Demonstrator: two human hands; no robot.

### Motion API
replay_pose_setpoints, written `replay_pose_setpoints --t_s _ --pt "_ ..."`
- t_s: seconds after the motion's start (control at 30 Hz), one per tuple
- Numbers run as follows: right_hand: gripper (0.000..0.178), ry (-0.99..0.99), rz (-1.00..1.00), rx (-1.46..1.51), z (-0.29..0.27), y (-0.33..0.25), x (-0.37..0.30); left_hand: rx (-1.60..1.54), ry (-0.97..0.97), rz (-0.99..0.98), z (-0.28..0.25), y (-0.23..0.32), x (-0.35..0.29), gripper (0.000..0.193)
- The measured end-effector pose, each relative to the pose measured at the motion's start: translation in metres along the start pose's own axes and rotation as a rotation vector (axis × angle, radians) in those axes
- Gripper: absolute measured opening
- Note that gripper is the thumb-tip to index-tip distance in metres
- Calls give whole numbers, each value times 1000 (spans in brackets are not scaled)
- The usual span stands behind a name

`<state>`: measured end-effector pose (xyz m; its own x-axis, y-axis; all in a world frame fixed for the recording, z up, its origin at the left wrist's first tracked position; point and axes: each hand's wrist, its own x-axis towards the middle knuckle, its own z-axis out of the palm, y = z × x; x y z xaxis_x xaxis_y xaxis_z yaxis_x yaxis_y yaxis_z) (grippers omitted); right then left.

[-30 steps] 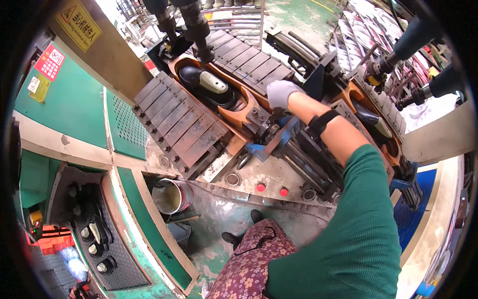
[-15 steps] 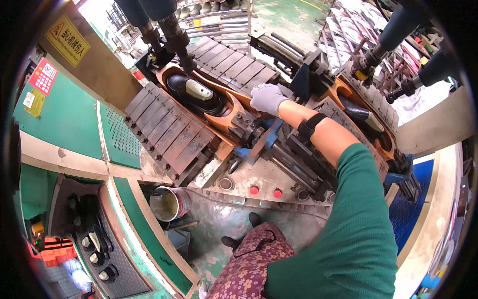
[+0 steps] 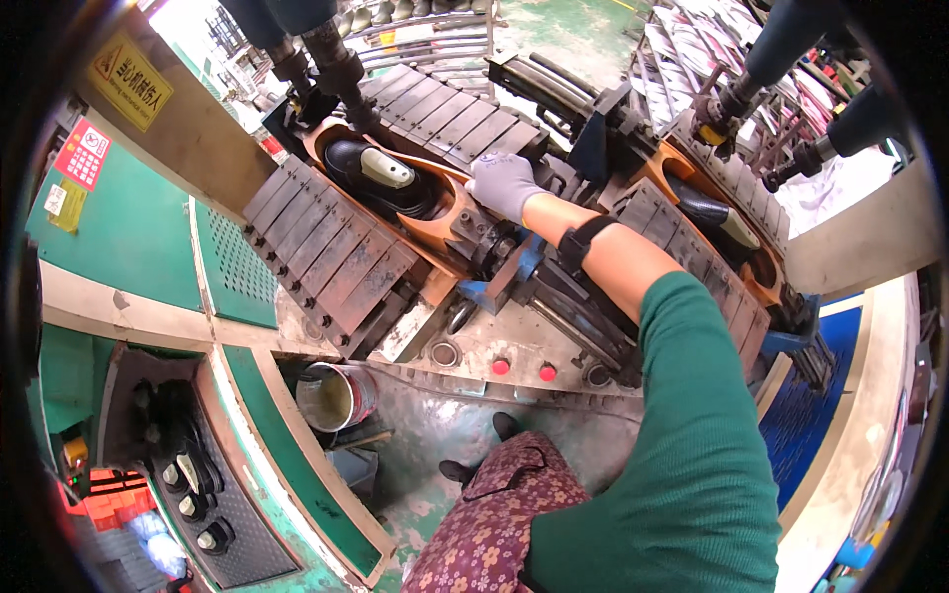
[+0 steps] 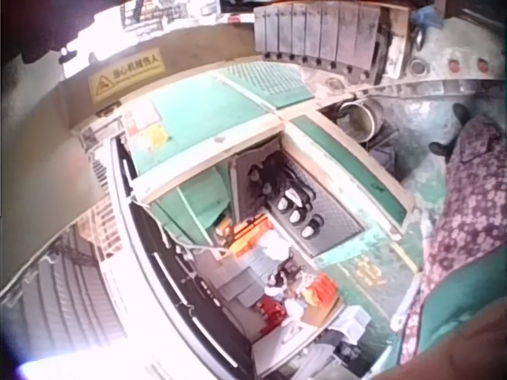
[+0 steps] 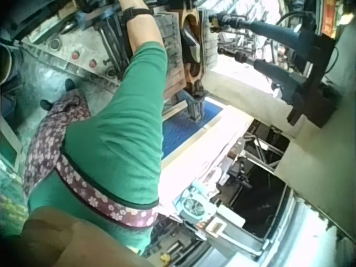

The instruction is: Operate a heat-setting or lasting machine by loading and unloading shoe lasts from a conveyor.

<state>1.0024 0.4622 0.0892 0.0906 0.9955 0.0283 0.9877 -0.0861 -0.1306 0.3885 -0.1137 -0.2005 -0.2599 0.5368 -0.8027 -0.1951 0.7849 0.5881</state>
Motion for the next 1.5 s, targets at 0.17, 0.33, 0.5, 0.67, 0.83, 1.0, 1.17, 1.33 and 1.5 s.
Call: replay_pose_setpoints --t_s 0.17,0.33,0.5,0.67,0.83,1.0,1.17,1.33,1.5 --pt "35 17 -8 -42 6 -2 0 -19 -30 12 -6 -6 5 43" --pt "42 -71 5 -175 -17 -20 5 -98 -83 27 -24 -16 1 44" --pt "41 100 -299 -123 -36 -65 -45 -326 -137 -54 -33 -15 -26 34" --pt "32 80 -510 -533 -3 -85 -97 19 79 -67 2 5 -48 32" --pt "22 -132 -473 -640 19 -106 -82 28 152 -64 14 25 -54 33" --pt "21 -170 -408 -605 6 -109 -70 40 158 -40 22 40 -45 33" --pt "23 -177 -372 -574 5 -116 -50 49 142 7 21 47 -36 34" --pt "24 -44 -332 -596 19 -115 -44 73 77 24 -5 40 -25 38" --pt "30 30 -306 -484 -25 -125 -99 606 325 852 -29 77 -11 38"
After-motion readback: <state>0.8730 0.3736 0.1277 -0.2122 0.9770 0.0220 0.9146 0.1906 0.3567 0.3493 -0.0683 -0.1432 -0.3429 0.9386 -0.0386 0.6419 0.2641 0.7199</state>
